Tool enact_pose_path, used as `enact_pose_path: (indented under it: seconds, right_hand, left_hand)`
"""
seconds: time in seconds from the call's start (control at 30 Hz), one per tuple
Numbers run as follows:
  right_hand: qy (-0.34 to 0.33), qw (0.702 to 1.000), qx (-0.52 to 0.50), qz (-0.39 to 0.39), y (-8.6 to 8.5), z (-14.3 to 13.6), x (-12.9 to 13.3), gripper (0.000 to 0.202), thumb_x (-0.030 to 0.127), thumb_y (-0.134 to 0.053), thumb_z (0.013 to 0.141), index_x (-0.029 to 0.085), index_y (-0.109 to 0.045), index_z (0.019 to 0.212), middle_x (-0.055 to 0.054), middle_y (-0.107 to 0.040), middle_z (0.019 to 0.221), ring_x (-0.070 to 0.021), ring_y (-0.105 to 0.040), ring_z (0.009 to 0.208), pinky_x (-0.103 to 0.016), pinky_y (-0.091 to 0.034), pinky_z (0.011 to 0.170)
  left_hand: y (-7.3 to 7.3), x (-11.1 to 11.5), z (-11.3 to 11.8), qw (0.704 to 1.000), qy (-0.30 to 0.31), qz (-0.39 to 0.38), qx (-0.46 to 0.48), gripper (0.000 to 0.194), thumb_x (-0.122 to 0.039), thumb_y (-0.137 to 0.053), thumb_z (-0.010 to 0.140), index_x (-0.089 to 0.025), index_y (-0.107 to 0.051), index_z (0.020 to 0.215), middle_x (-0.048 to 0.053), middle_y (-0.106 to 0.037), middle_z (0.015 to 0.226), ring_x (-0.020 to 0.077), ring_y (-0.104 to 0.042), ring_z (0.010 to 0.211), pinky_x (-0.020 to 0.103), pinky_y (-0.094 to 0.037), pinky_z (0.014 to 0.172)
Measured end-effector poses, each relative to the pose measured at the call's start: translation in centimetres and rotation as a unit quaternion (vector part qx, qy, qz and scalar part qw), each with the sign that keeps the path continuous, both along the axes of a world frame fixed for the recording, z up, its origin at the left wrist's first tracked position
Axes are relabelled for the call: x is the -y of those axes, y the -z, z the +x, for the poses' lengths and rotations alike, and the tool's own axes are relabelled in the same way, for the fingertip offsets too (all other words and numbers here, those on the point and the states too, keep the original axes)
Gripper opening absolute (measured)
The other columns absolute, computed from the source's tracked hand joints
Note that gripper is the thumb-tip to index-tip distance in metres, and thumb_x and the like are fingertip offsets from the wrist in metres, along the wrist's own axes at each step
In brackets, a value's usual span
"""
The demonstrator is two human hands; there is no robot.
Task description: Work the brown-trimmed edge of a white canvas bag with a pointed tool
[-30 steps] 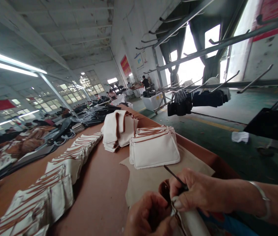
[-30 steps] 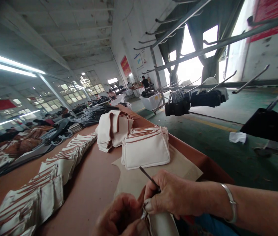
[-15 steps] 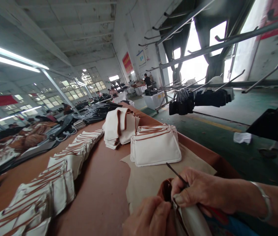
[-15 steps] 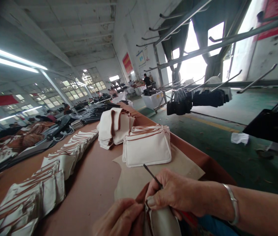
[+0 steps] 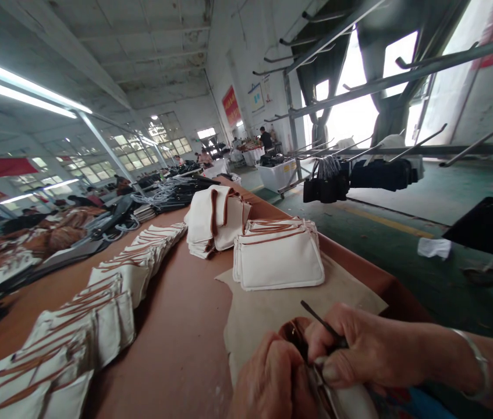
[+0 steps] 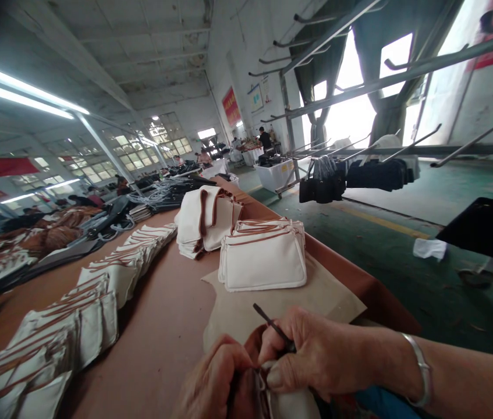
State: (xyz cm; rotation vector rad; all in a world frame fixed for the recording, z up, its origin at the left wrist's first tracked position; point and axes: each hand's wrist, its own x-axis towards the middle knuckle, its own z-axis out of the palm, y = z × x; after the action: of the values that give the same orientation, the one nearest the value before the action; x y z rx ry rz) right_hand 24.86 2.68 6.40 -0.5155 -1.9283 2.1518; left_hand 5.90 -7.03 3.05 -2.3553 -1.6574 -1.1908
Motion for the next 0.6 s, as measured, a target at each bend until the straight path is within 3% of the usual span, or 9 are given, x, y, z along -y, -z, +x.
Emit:
enact_pose_path:
  seconds: [0.1,0.17,0.2,0.27,0.33,0.4,0.5,0.6]
  right_hand:
    - [-0.045,0.992,-0.051,0.106,-0.1,0.2,0.0,0.023,0.025,-0.069,0.078,0.014,-0.05,0.068,0.003,-0.047,0.07,-0.008,-0.04,0.064,-0.018,-0.036,0.057]
    - [-0.056,0.991,-0.039,0.111,0.0,0.3,0.0,0.022,0.025,-0.068,0.079,0.014,-0.051,0.07,0.003,-0.046,0.07,-0.0088,-0.04,0.065,-0.019,-0.036,0.059]
    - [-0.05,0.993,-0.025,0.099,0.2,0.3,0.1,0.021,0.027,-0.069,0.08,0.014,-0.054,0.074,0.003,-0.048,0.072,-0.0088,-0.04,0.065,-0.019,-0.035,0.059]
    - [-0.026,0.997,0.004,0.07,0.5,0.3,0.2,0.023,0.032,-0.071,0.079,0.013,-0.059,0.083,0.001,-0.052,0.076,-0.009,-0.042,0.065,-0.019,-0.035,0.057]
    - [-0.004,0.999,0.018,0.045,0.8,0.2,0.4,0.027,0.034,-0.073,0.077,0.012,-0.062,0.088,-0.001,-0.057,0.081,-0.0093,-0.044,0.066,-0.019,-0.035,0.057]
    - [0.016,0.999,0.026,0.023,1.1,0.0,0.5,0.029,0.033,-0.076,0.073,0.012,-0.062,0.088,-0.002,-0.058,0.083,-0.0091,-0.045,0.066,-0.019,-0.035,0.057]
    - [0.051,0.998,0.044,0.007,1.6,-0.2,0.6,0.028,0.031,-0.078,0.069,0.013,-0.062,0.084,0.0,-0.057,0.077,-0.0077,-0.043,0.062,-0.017,-0.033,0.052]
    - [0.076,0.994,0.078,-0.006,2.0,-0.3,0.6,0.029,0.033,-0.077,0.068,0.014,-0.063,0.084,0.003,-0.055,0.069,-0.0061,-0.038,0.053,-0.016,-0.029,0.043]
  left_hand:
    - [-1.0,-0.2,-0.3,0.992,0.036,-0.107,0.059,0.016,-0.012,-0.042,0.085,-0.023,-0.044,0.073,-0.002,-0.047,0.069,0.0113,-0.046,0.057,0.023,-0.033,0.054]
    - [-1.8,-0.4,-0.6,0.962,0.048,-0.236,0.128,0.011,-0.016,-0.049,0.078,-0.021,-0.045,0.069,-0.003,-0.044,0.064,0.0107,-0.04,0.057,0.024,-0.03,0.055]
    - [-2.1,-0.5,-0.8,0.93,0.056,-0.315,0.184,0.011,-0.019,-0.051,0.076,-0.021,-0.045,0.067,-0.004,-0.043,0.062,0.0102,-0.037,0.056,0.024,-0.028,0.054]
    - [-2.4,-0.7,-1.2,0.834,0.082,-0.443,0.319,0.014,-0.026,-0.056,0.075,-0.02,-0.047,0.068,-0.004,-0.043,0.06,0.0093,-0.033,0.054,0.024,-0.023,0.051]
    - [-2.2,-0.7,-1.5,0.737,0.124,-0.498,0.44,0.02,-0.035,-0.062,0.074,-0.018,-0.05,0.072,-0.004,-0.046,0.061,0.0083,-0.03,0.051,0.023,-0.019,0.049]
    - [-1.6,-0.7,-1.7,0.683,0.149,-0.505,0.507,0.027,-0.039,-0.069,0.071,-0.017,-0.053,0.074,-0.003,-0.047,0.063,0.0075,-0.03,0.05,0.023,-0.017,0.048]
    - [-1.0,-0.5,-1.8,0.679,0.151,-0.494,0.521,0.031,-0.041,-0.074,0.071,-0.017,-0.055,0.074,-0.004,-0.045,0.061,0.0066,-0.029,0.051,0.022,-0.017,0.049]
    - [-0.7,-0.2,-1.4,0.729,0.135,-0.454,0.494,0.038,-0.047,-0.079,0.067,-0.018,-0.055,0.076,-0.004,-0.048,0.063,0.0075,-0.032,0.054,0.021,-0.02,0.051]
